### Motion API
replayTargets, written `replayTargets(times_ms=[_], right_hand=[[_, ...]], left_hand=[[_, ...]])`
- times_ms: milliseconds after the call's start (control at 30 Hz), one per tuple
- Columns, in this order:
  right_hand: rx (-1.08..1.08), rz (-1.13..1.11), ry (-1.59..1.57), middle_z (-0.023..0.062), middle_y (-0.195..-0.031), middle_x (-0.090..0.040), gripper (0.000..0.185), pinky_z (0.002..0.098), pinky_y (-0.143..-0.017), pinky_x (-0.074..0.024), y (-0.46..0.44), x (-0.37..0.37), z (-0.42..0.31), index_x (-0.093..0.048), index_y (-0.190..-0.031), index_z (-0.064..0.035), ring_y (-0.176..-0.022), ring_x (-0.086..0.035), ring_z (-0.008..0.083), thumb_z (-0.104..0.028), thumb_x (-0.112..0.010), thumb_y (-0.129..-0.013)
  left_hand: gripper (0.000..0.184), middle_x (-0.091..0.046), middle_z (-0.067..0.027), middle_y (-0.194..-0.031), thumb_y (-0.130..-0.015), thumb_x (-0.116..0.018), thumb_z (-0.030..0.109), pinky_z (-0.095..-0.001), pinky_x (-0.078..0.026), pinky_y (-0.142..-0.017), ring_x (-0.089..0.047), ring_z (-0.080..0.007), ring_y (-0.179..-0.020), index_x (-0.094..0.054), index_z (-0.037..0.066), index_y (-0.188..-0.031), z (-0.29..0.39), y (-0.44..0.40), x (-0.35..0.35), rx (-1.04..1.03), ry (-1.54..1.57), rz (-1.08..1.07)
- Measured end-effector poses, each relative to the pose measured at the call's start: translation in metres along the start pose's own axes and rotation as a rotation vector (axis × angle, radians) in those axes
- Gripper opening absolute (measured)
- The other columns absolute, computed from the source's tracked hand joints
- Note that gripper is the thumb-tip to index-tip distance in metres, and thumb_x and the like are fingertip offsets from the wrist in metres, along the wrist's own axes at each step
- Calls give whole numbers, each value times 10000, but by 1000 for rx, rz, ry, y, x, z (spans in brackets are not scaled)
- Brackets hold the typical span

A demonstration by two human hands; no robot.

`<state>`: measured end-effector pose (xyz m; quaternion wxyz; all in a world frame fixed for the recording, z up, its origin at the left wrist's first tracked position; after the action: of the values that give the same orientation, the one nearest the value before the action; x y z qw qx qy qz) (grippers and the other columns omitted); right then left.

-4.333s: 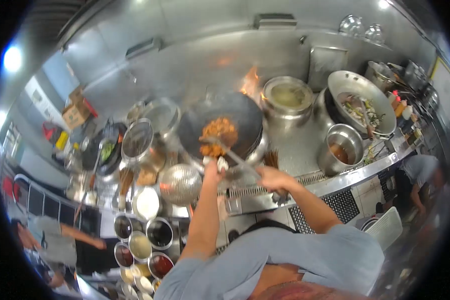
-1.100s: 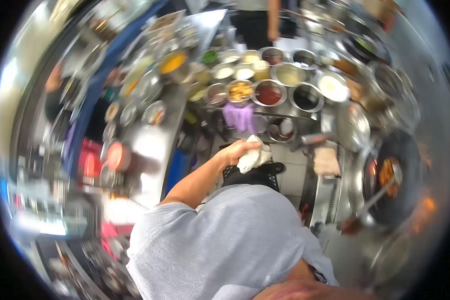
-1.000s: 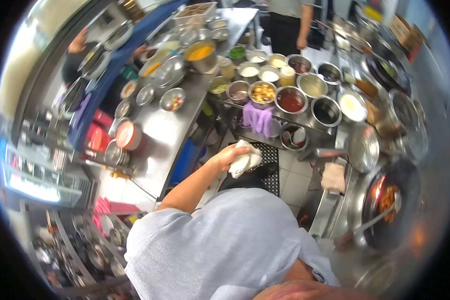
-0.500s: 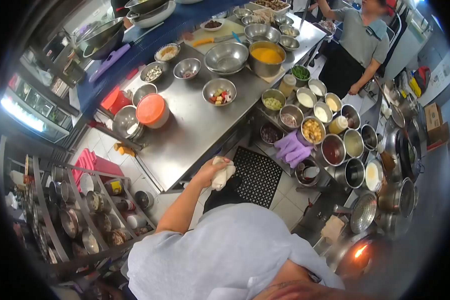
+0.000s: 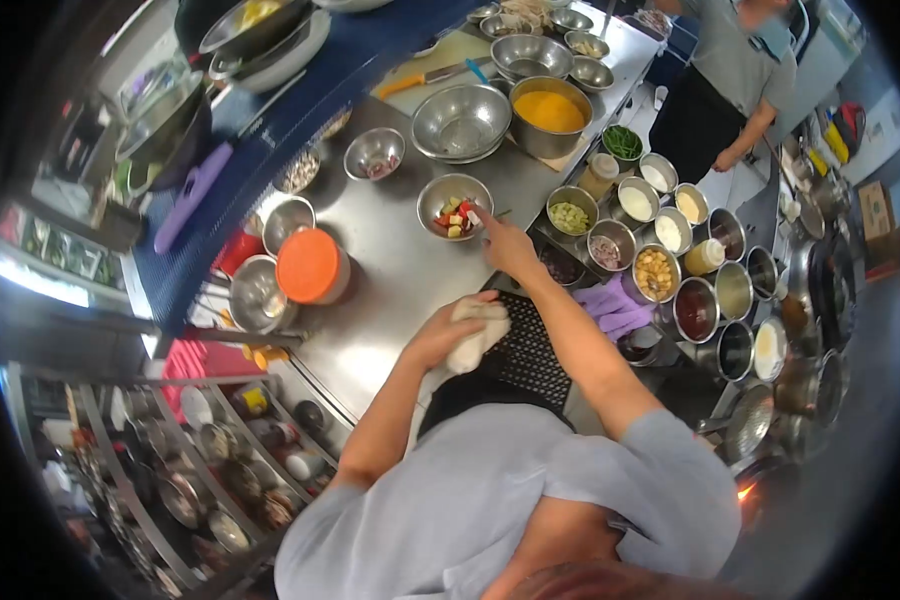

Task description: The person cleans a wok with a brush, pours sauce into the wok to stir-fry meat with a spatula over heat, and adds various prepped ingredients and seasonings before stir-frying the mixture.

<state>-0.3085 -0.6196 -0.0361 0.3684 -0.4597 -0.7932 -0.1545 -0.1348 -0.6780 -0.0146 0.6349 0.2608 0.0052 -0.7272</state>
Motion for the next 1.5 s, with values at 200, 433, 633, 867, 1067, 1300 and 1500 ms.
replayTargets(times_ms=[200, 433, 633, 867, 1067, 1300, 1500], right_hand=[[39, 117, -77, 179, -878, -625, 178, 448, -707, -488, 23, -39, 29, -648, -977, -69, -819, -615, 373, -138, -585, -826], [-188, 403, -195, 149, -882, -636, 172, 380, -735, -508, 224, 79, 54, -681, -957, -79, -826, -631, 320, -60, -592, -811], [-425, 903, 156, 124, -877, -643, 190, 358, -698, -499, 474, 266, 34, -672, -979, -73, -799, -633, 280, -65, -607, -801], [-830, 1579, -297, 14, -690, -628, 253, 242, -522, -455, 756, 365, 51, -677, -984, -96, -583, -571, 80, -323, -594, -911], [-433, 1933, -1068, -69, -533, -361, 253, 205, -349, -202, 866, 379, 130, -567, -813, -142, -397, -311, 54, -376, -608, -899], [-517, 2155, -1194, -16, -604, -384, 241, 245, -367, -274, 962, 340, 247, -467, -777, -120, -440, -346, 96, -270, -505, -962], [-702, 1528, -210, 38, -735, -615, 230, 200, -508, -415, 674, 407, 97, -570, -969, -57, -580, -536, 70, -284, -533, -957]], left_hand=[[449, -577, -138, -1197, -817, -624, 101, -337, -472, -910, -573, -241, -1071, -523, 19, -1248, -54, 71, 85, 160, 27, 180], [507, -585, -123, -1166, -837, -637, 129, -323, -519, -798, -604, -234, -992, -462, 28, -1302, -131, 52, -1, 402, -104, -198], [606, -561, -167, -1220, -817, -660, 129, -389, -501, -881, -585, -289, -1068, -387, -4, -1342, -197, 22, -130, 671, -196, -596], [626, -506, -217, -1255, -821, -659, 196, -486, -526, -837, -581, -419, -1045, -356, 64, -1353, -247, 38, -273, 816, -98, -789], [695, -516, -178, -1252, -854, -652, 285, -464, -548, -766, -615, -380, -953, -280, 146, -1425, -239, 75, -316, 829, -59, -788], [570, -572, -141, -1190, -872, -627, 302, -456, -534, -798, -617, -354, -972, -396, 137, -1366, -229, 84, -222, 740, 75, -644], [524, -602, -91, -1137, -921, -551, 399, -380, -530, -821, -624, -237, -957, -438, 81, -1322, -217, 84, -129, 739, 212, -444]])
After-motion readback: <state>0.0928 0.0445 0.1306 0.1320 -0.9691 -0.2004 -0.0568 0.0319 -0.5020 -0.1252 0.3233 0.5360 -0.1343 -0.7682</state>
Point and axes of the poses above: each hand's wrist, its own y-axis away from the middle knuckle, its own x-axis out of the back of the hand, z = x × y, the point moved 7 cm from there along -y, towards the middle knuckle
